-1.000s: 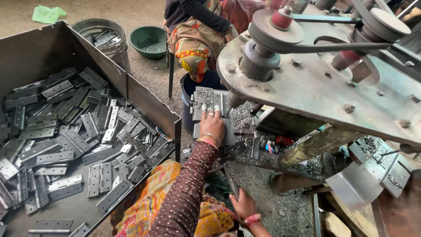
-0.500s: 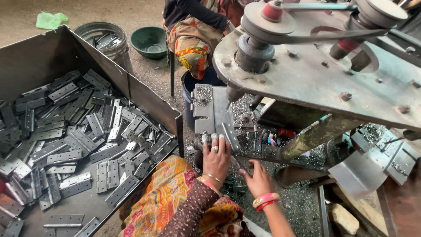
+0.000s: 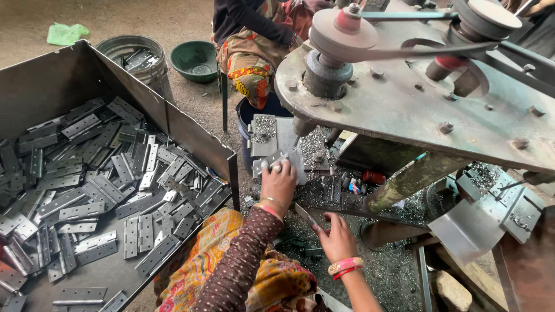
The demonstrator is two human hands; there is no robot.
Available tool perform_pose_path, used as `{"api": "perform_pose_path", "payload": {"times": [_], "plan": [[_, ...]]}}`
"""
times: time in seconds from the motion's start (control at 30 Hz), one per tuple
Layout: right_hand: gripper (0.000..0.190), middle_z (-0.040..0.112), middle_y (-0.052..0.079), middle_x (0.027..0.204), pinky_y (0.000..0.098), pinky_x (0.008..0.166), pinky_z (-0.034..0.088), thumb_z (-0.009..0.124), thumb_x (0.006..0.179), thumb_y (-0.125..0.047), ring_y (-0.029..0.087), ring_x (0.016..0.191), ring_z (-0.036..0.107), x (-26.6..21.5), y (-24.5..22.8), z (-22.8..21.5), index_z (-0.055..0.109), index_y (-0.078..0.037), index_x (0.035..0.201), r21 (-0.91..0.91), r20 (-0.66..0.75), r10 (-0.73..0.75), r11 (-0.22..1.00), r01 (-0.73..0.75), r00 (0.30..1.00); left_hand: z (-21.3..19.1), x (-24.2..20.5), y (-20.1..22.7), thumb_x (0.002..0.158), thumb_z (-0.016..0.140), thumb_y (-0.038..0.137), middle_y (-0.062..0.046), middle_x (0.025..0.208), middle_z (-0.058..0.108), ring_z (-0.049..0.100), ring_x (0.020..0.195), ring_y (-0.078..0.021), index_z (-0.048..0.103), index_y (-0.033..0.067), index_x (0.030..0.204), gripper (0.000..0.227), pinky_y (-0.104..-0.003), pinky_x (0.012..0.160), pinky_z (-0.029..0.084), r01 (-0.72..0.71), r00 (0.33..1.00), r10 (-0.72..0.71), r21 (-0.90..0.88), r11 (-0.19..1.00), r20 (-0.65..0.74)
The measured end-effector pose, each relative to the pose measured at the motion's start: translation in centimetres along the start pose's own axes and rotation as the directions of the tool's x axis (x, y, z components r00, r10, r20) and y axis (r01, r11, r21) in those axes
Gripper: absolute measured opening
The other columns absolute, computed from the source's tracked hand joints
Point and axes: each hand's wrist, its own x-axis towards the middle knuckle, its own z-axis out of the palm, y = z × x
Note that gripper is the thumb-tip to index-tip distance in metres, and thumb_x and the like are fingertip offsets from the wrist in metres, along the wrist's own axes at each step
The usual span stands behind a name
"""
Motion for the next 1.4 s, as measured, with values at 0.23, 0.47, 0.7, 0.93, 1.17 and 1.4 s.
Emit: {"api": "perform_pose_path", "payload": {"times": [0.23,0.47,0.7,0.93,1.17,1.4], "plan": [[0.046,0.067,0.006,0.122,0.0395,0.078,0.059,0.068,0.089,-0.044,0.023,0.092,0.075,-0.1,-0.1,0.1,0.06,-0.016,0.123,-0.016,0.06,0.061,0.998,-0.06,0.996,0.4,-1.5,-1.2,0.099,0.049,0.052,-0.018,0.148,0.046,0.046,0.133,-0.0322,0.054,-0.0014,0.141,0.068,-0.052,0.112,0.03,0.221,0.966,-0.21,-0.062,0.973,0.149],[0.045,0.07,0.012,0.115,0.045,0.08,0.056,0.072,0.085,-0.045,0.036,0.096,0.071,0.7,1.3,0.8,0.063,-0.014,0.117,-0.034,0.064,-0.073,0.997,0.076,0.995,-0.6,-0.6,1.3,0.098,0.049,0.031,-0.015,0.151,0.046,0.044,0.14,-0.0304,0.058,0.0035,0.137,0.048,-0.058,0.118,0.023,0.088,0.965,-0.094,0.033,0.996,0.243],[0.044,0.073,0.018,0.095,0.0505,0.076,0.055,0.066,0.091,-0.046,0.041,0.088,0.071,-1.5,6.0,8.2,0.059,-0.01,0.114,-0.148,0.288,0.066,0.989,-0.024,0.955,1.0,1.5,0.3,0.101,0.045,0.024,-0.016,0.148,0.047,0.044,0.139,-0.0322,0.056,0.0006,0.139,0.046,-0.058,0.116,0.026,0.178,0.93,-0.127,-0.118,0.977,0.345],[0.047,0.073,0.02,0.089,0.0513,0.073,0.056,0.067,0.087,-0.043,0.04,0.083,0.073,-0.3,9.3,10.2,0.055,-0.007,0.113,-0.033,0.344,0.006,0.999,0.006,0.939,0.2,1.7,0.0,0.097,0.049,0.019,-0.015,0.152,0.042,0.041,0.14,-0.031,0.051,-0.0006,0.145,0.051,-0.055,0.114,0.027,0.143,0.914,-0.093,-0.098,0.985,0.395],[0.049,0.074,0.019,0.08,0.0497,0.068,0.056,0.066,0.089,-0.051,0.039,0.074,0.074,0.5,9.9,9.2,0.06,-0.006,0.107,-0.136,0.362,0.048,0.991,0.002,0.931,1.4,3.9,-0.6,0.099,0.052,0.022,-0.014,0.154,0.043,0.04,0.143,-0.0319,0.064,0.0053,0.132,0.04,-0.054,0.118,0.027,0.175,0.905,-0.108,-0.127,0.976,0.411],[0.042,0.072,0.02,0.076,0.0532,0.066,0.054,0.067,0.089,-0.046,0.043,0.075,0.07,-2.2,10.1,12.6,0.062,-0.007,0.104,-0.053,0.192,0.03,0.998,-0.02,0.981,2.1,1.3,0.4,0.102,0.051,0.02,-0.015,0.151,0.05,0.047,0.139,-0.0318,0.071,0.01,0.122,0.03,-0.053,0.117,0.032,0.131,0.926,-0.091,-0.085,0.988,0.366]]}}
